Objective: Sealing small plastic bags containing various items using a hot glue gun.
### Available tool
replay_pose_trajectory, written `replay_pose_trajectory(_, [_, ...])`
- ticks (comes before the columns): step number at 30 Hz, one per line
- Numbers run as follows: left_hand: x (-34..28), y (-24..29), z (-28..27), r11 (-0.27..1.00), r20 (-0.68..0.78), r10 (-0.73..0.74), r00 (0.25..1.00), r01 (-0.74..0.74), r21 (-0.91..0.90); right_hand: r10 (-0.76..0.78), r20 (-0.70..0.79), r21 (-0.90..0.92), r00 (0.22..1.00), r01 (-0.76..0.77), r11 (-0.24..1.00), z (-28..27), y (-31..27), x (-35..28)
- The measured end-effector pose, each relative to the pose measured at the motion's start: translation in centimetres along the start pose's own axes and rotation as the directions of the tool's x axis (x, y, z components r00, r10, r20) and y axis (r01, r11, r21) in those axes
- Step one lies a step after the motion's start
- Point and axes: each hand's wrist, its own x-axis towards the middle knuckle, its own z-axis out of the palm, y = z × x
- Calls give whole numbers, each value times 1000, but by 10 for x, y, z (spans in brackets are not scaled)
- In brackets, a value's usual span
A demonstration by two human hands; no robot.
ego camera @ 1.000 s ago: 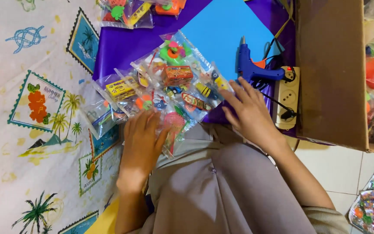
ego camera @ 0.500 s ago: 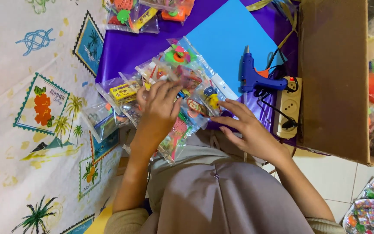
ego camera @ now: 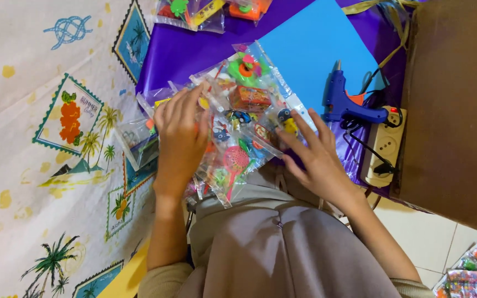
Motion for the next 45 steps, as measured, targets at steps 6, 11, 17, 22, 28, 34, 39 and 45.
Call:
replay_pose_trajectory(6, [-3,-3,47,997,113,64,992,-67,27,18,-11,129,1000,-17,992,-13,-1,14])
replay_pose_trajectory(11, [-2,16,50,985,211,78,974,-42,-168,-27,5,142,1000,26,989,-15,-9,41])
replay_pose_trajectory(17, [-1,4,25,934,229,47,972,38,-356,-44,8,161,999,42,986,9,-1,56])
replay_pose_trajectory(22, [-26,-22,-11,975,68,-33,997,47,-216,0,-27,243,1000,7,970,5,14,55])
replay_pose_trajectory(28, [-56,-43,-35,991,-22,-130,991,129,-17,-28,-60,319,998,45,947,-11,-1,58])
replay_pose_trajectory(34, [-68,-47,-40,959,47,-277,960,279,-45,119,-90,635,989,-36,772,-17,15,48])
replay_pose_trajectory(39, [-73,-57,-26,959,53,-279,959,276,60,345,-127,608,930,-202,768,-35,25,37])
replay_pose_trajectory(45, [-70,-49,-26,963,146,-267,953,270,0,178,202,350,963,-241,905,-29,-14,37])
